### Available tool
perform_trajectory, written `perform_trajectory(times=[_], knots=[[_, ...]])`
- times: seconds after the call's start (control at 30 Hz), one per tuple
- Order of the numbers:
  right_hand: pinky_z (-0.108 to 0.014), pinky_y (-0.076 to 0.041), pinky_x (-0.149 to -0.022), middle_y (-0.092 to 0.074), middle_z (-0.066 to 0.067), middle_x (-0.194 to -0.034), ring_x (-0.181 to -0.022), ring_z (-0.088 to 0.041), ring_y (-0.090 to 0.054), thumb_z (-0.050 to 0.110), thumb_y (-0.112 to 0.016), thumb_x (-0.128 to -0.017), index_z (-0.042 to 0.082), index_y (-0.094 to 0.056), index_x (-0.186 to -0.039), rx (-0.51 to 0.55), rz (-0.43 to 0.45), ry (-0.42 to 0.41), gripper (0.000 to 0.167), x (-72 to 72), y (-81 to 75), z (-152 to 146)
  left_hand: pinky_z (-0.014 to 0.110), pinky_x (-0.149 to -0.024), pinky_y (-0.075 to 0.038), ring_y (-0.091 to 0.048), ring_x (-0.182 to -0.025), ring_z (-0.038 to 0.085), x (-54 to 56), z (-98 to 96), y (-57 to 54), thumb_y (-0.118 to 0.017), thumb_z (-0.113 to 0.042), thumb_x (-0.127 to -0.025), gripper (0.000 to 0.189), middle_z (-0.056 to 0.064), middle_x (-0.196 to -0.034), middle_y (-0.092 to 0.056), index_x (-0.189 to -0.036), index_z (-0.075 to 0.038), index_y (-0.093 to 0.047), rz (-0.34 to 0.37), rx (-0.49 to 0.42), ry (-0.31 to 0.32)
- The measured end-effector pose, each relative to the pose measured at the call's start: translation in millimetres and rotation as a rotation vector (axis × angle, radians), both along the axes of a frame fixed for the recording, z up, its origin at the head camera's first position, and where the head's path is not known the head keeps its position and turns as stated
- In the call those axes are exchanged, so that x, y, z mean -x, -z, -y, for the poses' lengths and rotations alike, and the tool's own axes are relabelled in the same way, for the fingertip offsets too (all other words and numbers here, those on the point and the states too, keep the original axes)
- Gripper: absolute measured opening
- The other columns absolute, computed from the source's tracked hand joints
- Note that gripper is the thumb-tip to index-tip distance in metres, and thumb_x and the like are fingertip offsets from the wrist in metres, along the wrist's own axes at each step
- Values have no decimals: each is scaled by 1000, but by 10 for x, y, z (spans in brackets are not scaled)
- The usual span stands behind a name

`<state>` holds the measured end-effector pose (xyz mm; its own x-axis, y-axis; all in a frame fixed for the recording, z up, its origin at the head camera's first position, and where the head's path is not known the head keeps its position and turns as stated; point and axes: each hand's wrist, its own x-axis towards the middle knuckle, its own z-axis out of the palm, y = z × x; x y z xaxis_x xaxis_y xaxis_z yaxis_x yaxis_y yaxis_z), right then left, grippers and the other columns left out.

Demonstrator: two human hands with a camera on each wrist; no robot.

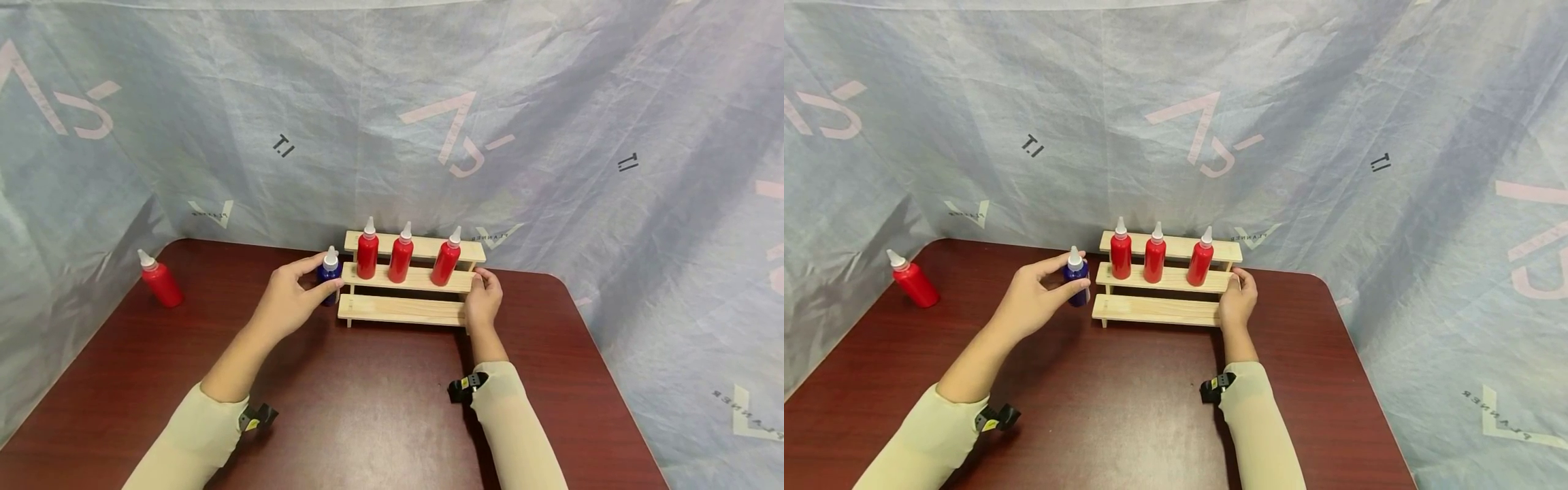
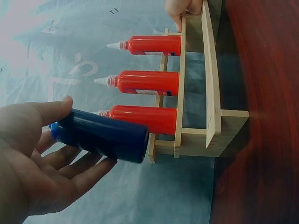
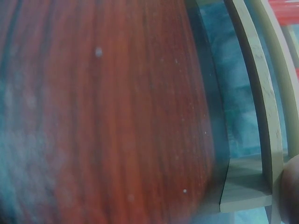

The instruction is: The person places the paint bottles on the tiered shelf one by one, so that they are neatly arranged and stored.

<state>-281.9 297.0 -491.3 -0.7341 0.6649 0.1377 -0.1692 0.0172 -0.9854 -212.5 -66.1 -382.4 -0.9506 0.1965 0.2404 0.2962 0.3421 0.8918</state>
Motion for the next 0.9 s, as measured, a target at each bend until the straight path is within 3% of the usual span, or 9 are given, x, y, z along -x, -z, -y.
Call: perform_trajectory(times=[0.13, 0.7, 0.9], knots=[[-16, -45, -80, -60, -3, -104, -92, -8, -54, 3, -51, -108, -10, -65, -121, -1, 3, -2, 23, -2, 5, 2, 22, -72, -60, -73, -83, 23, -9, -23, 10, -80, -32, -97, 59, 15, -135, -71, -149, -13, -61, 3, 26, -17], [-18, -44, -80, -60, -5, -106, -94, -10, -53, 2, -51, -108, -10, -65, -119, -18, 6, 5, 22, 0, 7, -6, 27, -81, -60, -71, -93, 25, -14, -177, 31, -80, -30, -96, 48, 9, -128, -75, -140, -15, -68, -43, 33, -9], [-17, -45, -80, -61, -3, -105, -92, -8, -54, 4, -51, -108, -9, -65, -120, -13, 5, 3, 23, 9, 6, -7, 29, -79, -61, -72, -90, 24, -19, -218, 37, -81, -32, -95, 50, 9, -125, -76, -140, -14, -68, -50, 19, -4]])
